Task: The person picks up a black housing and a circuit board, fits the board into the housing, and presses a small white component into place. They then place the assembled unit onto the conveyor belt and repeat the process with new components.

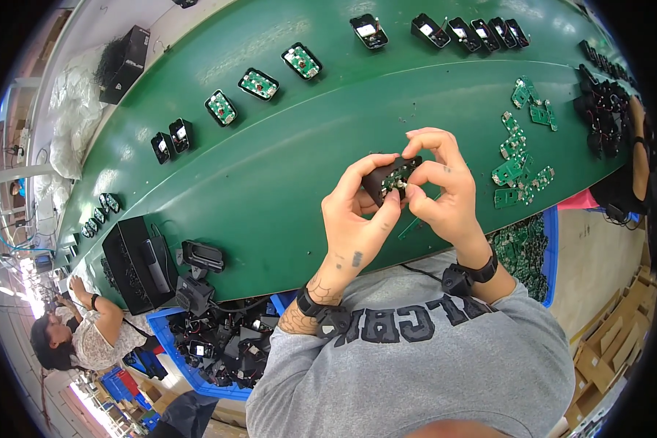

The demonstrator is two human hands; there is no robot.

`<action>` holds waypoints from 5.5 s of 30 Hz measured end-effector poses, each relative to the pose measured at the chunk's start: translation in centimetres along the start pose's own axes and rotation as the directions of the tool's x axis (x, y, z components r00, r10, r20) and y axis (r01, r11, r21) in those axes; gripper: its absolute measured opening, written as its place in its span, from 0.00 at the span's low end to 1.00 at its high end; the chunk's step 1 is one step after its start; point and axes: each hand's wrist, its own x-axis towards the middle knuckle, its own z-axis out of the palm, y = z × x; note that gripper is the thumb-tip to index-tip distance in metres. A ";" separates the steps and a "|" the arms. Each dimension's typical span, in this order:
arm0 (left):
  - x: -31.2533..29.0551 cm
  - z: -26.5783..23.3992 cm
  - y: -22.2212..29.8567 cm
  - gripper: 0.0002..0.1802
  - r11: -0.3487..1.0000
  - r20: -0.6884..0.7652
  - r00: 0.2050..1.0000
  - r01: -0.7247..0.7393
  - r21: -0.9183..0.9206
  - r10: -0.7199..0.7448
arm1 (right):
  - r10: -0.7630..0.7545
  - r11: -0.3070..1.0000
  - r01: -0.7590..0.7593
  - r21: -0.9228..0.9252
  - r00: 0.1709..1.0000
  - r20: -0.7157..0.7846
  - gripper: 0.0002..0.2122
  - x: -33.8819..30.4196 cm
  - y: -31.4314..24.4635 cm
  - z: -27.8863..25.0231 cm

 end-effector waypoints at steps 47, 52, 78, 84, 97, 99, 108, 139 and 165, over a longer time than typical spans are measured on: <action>1.4 0.2 0.9 0.22 0.941 -0.036 0.984 -0.156 0.300 0.175 | 0.381 0.913 -0.369 0.170 0.924 -0.039 0.05 0.8 0.2 -0.3; 1.8 0.7 -0.5 0.22 0.985 -0.078 0.992 -0.083 0.149 0.095 | 0.064 0.987 -0.094 -0.132 0.975 -0.211 0.05 0.2 0.3 0.5; 22.5 -10.1 -1.2 0.20 0.009 0.272 0.849 -0.309 0.951 0.453 | 0.160 0.667 -0.200 -0.718 0.979 -0.125 0.12 -1.9 12.0 -16.9; 19.6 -27.6 5.1 0.19 -0.024 0.049 0.368 -0.074 0.997 0.929 | 0.267 0.694 -0.294 -0.657 0.953 -0.144 0.09 -0.8 11.1 -16.3; 13.2 -40.0 4.9 0.32 0.705 -0.494 0.869 0.363 0.609 -0.021 | 0.247 0.941 -0.302 -0.153 0.921 -0.300 0.14 1.2 9.1 -12.9; 12.7 -38.7 5.3 0.30 0.772 -0.518 0.855 0.352 0.529 -0.035 | 0.242 0.948 -0.291 -0.130 0.922 -0.302 0.16 1.3 7.5 -12.1; 3.3 -20.5 6.2 0.25 0.910 -0.271 0.962 -0.079 -0.408 -0.038 | 0.427 0.842 -0.312 0.439 0.884 -0.191 0.13 -1.3 7.9 -10.2; -0.3 -2.9 0.7 0.39 0.868 0.223 0.950 0.294 -0.401 -0.219 | 0.417 0.496 -0.497 0.712 0.856 0.307 0.04 2.7 1.7 -1.4; 0.3 -1.3 1.1 0.39 0.947 0.229 0.948 0.265 -0.182 -0.221 | 0.206 0.915 -0.232 0.330 0.972 0.113 0.07 2.2 -0.1 -1.4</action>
